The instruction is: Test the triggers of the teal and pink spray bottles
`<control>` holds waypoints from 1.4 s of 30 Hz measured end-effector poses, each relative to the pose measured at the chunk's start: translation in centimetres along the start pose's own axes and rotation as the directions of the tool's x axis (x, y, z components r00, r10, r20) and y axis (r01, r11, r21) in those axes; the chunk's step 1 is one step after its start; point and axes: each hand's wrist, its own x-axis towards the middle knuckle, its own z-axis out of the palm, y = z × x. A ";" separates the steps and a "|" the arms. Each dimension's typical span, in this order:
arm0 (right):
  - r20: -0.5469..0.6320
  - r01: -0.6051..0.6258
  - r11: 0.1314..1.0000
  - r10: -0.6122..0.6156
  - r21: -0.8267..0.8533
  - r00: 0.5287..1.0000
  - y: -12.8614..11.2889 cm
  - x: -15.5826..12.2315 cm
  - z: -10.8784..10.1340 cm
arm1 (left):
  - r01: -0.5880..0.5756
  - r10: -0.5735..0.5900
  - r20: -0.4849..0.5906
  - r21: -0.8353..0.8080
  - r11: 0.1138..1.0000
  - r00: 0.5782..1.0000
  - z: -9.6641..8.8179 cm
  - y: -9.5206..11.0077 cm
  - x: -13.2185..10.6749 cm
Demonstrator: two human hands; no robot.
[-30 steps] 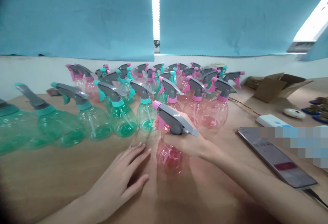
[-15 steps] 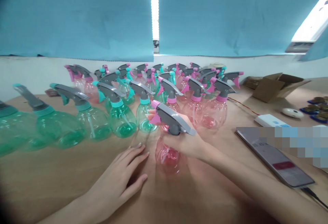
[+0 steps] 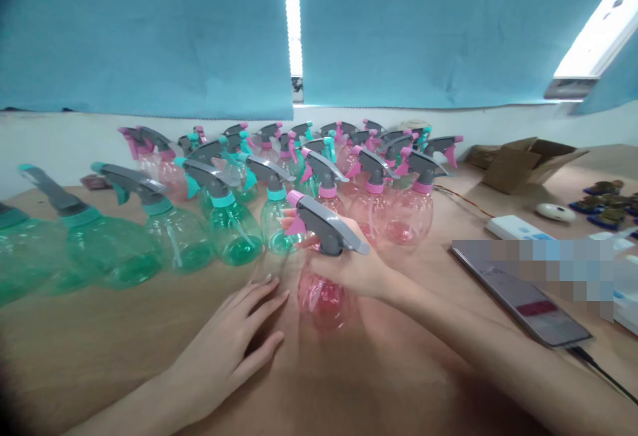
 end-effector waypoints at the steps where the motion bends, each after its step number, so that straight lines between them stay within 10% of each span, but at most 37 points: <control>1: 0.010 0.000 1.000 0.000 0.011 1.000 0.2 0.0 -0.1 | 0.000 0.000 -0.001 0.007 1.000 1.000 -0.1 0.0 0.0; 42: 0.003 -0.002 1.000 0.002 -0.007 1.000 -0.4 0.0 0.0 | -0.004 0.003 0.018 0.016 1.000 1.000 -0.1 0.0 0.1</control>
